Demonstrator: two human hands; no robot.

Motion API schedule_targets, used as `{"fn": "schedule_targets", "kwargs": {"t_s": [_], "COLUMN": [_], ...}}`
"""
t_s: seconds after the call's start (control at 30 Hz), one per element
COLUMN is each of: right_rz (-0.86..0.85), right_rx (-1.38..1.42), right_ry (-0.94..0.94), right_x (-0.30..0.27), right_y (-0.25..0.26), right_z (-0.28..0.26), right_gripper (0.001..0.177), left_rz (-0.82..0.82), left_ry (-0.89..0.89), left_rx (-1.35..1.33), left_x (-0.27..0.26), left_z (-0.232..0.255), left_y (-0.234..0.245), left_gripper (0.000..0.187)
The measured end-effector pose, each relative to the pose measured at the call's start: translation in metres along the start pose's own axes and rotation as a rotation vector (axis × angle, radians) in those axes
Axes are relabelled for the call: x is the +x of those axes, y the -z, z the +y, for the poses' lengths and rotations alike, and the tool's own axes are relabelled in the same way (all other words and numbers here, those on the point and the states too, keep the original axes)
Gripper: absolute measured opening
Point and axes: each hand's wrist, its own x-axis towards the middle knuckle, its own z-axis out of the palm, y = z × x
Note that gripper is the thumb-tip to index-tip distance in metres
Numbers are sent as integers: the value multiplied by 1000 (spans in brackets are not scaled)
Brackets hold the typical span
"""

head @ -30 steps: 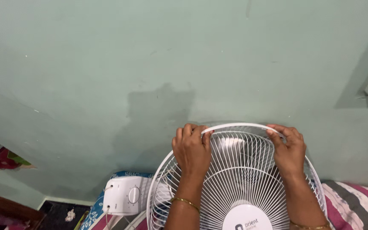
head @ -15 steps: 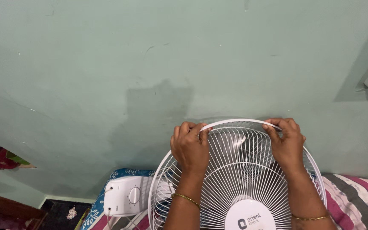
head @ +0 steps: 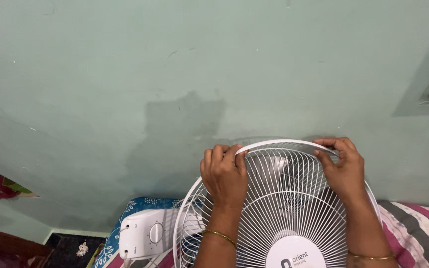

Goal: The person assembles a white table fan by hand. They attach the rear cage, secure the fan blades with a central cap, and then attach the front cage, completing the assembly.

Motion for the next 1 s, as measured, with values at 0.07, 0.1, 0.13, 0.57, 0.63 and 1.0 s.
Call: {"fn": "schedule_targets", "kwargs": {"t_s": [0.07, 0.1, 0.13, 0.57, 0.63, 1.0], "right_rz": [99, 120, 141, -114, -58, -330], "right_rx": [-101, -108, -116, 322, 186, 10], "right_ry": [35, 25, 15, -191, -206, 74], "right_x": [-6, -6, -5, -12, -14, 13], "right_y": [-5, -5, -5, 42, 39, -33], "right_z": [1, 2, 3, 68, 64, -85], "right_gripper": [20, 21, 21, 24, 22, 30], "left_rz": [-2, -9, -15, -11, -15, 6], "left_ry": [6, 11, 16, 5, 5, 31], "left_rx": [-4, -3, -2, 63, 58, 176], "left_x": [-1, -1, -1, 1, 1, -3], "left_z": [-1, -1, -1, -1, 0, -5], "left_y": [1, 1, 1, -1, -1, 6], "left_gripper": [17, 16, 16, 17, 17, 28]}}
